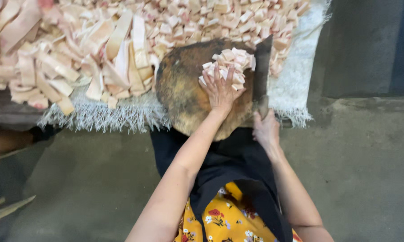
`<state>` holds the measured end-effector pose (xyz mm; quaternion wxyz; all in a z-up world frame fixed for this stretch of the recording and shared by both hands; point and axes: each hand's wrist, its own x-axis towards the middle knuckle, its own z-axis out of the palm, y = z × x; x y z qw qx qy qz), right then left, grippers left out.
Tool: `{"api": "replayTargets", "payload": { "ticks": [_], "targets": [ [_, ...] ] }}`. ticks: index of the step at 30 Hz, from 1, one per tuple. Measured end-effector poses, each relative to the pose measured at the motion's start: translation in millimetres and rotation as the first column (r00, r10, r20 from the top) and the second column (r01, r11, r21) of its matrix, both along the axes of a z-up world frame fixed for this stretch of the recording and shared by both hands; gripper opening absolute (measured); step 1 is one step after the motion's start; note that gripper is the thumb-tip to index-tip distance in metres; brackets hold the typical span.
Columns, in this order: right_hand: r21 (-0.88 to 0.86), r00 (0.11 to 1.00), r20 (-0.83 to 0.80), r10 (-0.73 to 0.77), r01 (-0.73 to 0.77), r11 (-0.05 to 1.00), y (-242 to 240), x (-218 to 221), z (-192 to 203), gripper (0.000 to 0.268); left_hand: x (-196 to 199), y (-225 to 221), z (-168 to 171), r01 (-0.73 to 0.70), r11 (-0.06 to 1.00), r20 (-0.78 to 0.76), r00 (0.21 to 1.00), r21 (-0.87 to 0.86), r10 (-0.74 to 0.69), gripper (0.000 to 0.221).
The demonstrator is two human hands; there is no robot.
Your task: The person sits on the floor and uses a large cleaver to chop strips of pork skin into small cubes on a round wooden cutting board. The chopped pieces are periodically pushed aside to make room for more strips.
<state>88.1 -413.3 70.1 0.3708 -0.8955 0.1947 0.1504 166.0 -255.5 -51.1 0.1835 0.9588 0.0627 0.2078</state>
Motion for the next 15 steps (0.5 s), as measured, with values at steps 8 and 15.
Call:
{"api": "replayTargets", "payload": {
  "ticks": [8, 15],
  "targets": [
    [-0.047, 0.972, 0.164, 0.170, -0.165, 0.985, 38, 108, -15, 0.040, 191, 26, -40, -0.011, 1.000, 0.102, 0.995, -0.009, 0.012, 0.111],
    [0.066, 0.995, 0.036, 0.090, -0.093, 0.993, 36, 138, -17, 0.040, 344, 53, -40, -0.008, 0.992, -0.016, 1.000, 0.125, 0.010, 0.093]
  ]
}}
